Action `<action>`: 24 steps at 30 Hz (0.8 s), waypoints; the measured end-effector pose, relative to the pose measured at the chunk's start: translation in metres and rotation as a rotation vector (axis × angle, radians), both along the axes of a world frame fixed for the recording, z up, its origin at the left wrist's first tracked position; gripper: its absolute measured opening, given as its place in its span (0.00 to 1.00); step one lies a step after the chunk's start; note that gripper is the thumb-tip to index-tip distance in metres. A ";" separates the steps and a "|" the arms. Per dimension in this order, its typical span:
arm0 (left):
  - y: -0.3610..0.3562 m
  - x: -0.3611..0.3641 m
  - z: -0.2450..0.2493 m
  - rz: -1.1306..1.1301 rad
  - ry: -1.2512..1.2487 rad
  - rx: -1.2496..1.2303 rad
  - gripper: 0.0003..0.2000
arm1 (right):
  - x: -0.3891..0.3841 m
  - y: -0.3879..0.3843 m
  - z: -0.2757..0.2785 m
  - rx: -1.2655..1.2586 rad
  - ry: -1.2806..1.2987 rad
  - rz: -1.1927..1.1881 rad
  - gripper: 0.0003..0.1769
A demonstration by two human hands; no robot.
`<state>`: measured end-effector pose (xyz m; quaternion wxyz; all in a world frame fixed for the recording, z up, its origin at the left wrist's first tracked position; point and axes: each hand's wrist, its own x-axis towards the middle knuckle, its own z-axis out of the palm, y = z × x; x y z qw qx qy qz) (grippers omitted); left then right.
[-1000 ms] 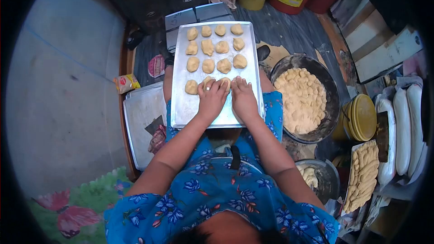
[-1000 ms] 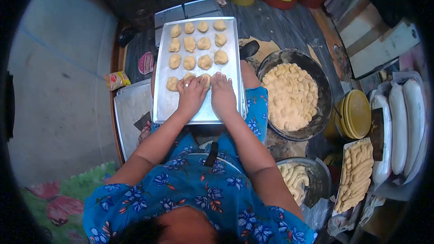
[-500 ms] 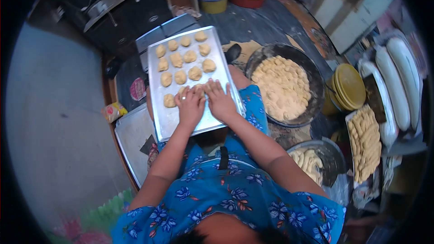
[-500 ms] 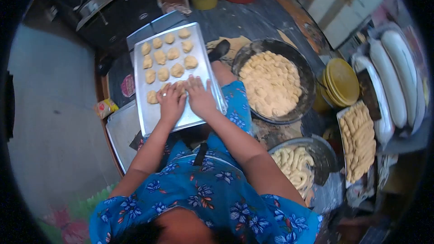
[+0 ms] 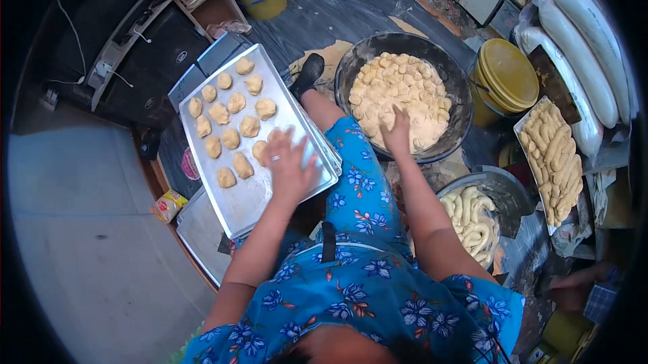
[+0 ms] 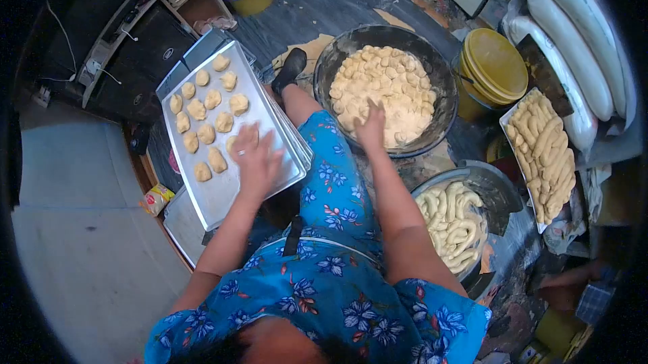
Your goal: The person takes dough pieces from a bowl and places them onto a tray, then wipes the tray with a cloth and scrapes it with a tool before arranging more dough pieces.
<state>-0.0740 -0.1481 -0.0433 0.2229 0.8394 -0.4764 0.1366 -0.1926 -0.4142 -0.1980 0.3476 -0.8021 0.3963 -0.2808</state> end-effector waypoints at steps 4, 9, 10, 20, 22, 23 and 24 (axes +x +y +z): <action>-0.066 -0.030 0.008 -0.328 0.086 0.098 0.18 | -0.036 -0.036 -0.087 0.285 0.431 0.012 0.45; -0.097 -0.035 -0.010 -0.452 0.128 0.191 0.15 | -0.023 -0.037 -0.101 0.240 0.749 0.018 0.47; -0.098 -0.033 -0.011 -0.454 0.147 0.194 0.15 | -0.015 -0.036 -0.106 0.181 0.770 0.019 0.45; -0.096 -0.026 -0.025 -0.438 0.273 0.207 0.14 | -0.006 -0.044 -0.131 0.219 0.747 0.098 0.32; -0.096 -0.025 -0.025 -0.441 0.271 0.211 0.14 | -0.011 -0.043 -0.112 0.235 0.828 0.000 0.32; -0.096 -0.025 -0.025 -0.440 0.266 0.207 0.14 | -0.010 -0.041 -0.101 0.243 0.867 -0.047 0.32; -0.096 -0.025 -0.026 -0.438 0.260 0.205 0.14 | -0.010 -0.042 -0.101 0.346 0.866 0.015 0.34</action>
